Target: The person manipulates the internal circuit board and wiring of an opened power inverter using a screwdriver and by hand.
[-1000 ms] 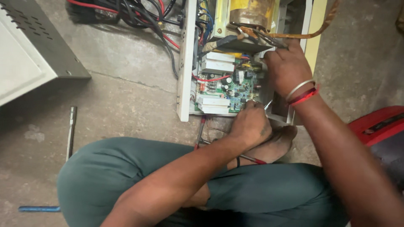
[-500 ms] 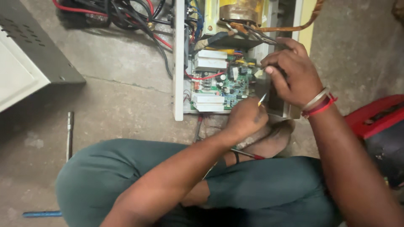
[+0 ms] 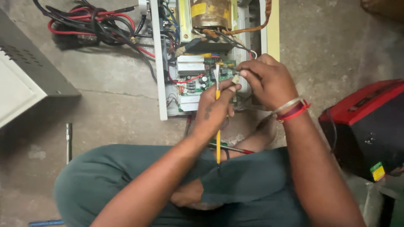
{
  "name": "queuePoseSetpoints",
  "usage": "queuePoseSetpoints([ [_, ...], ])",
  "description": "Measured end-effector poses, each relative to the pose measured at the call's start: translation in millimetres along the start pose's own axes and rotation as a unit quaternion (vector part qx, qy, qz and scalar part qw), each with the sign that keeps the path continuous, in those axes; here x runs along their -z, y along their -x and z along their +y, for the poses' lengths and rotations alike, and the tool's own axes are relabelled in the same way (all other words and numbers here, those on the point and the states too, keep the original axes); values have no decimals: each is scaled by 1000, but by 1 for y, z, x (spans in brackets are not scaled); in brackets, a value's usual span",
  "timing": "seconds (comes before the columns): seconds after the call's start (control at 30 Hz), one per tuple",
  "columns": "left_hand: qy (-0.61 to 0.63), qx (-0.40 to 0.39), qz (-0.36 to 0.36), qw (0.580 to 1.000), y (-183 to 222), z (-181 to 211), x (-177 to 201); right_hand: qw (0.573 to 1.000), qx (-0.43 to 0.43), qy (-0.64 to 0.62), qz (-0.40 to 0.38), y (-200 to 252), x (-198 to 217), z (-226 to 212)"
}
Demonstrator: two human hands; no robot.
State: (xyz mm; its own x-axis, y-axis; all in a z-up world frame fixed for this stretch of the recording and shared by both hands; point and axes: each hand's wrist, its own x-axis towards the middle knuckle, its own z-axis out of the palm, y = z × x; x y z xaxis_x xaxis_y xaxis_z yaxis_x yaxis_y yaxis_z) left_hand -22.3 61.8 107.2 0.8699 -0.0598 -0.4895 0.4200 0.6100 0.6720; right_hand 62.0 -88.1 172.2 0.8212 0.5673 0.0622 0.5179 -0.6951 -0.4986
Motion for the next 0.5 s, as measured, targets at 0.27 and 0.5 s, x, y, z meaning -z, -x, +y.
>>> queuePoseSetpoints([
  [0.27, -2, -22, -9, 1000, -12, 5, 0, 992, -74, -69, -79, -6, 9, -2],
  [0.5, 41, 19, -21, 999, -22, -1, 2, 984, -49, -107, -137, -11, 9, 22],
])
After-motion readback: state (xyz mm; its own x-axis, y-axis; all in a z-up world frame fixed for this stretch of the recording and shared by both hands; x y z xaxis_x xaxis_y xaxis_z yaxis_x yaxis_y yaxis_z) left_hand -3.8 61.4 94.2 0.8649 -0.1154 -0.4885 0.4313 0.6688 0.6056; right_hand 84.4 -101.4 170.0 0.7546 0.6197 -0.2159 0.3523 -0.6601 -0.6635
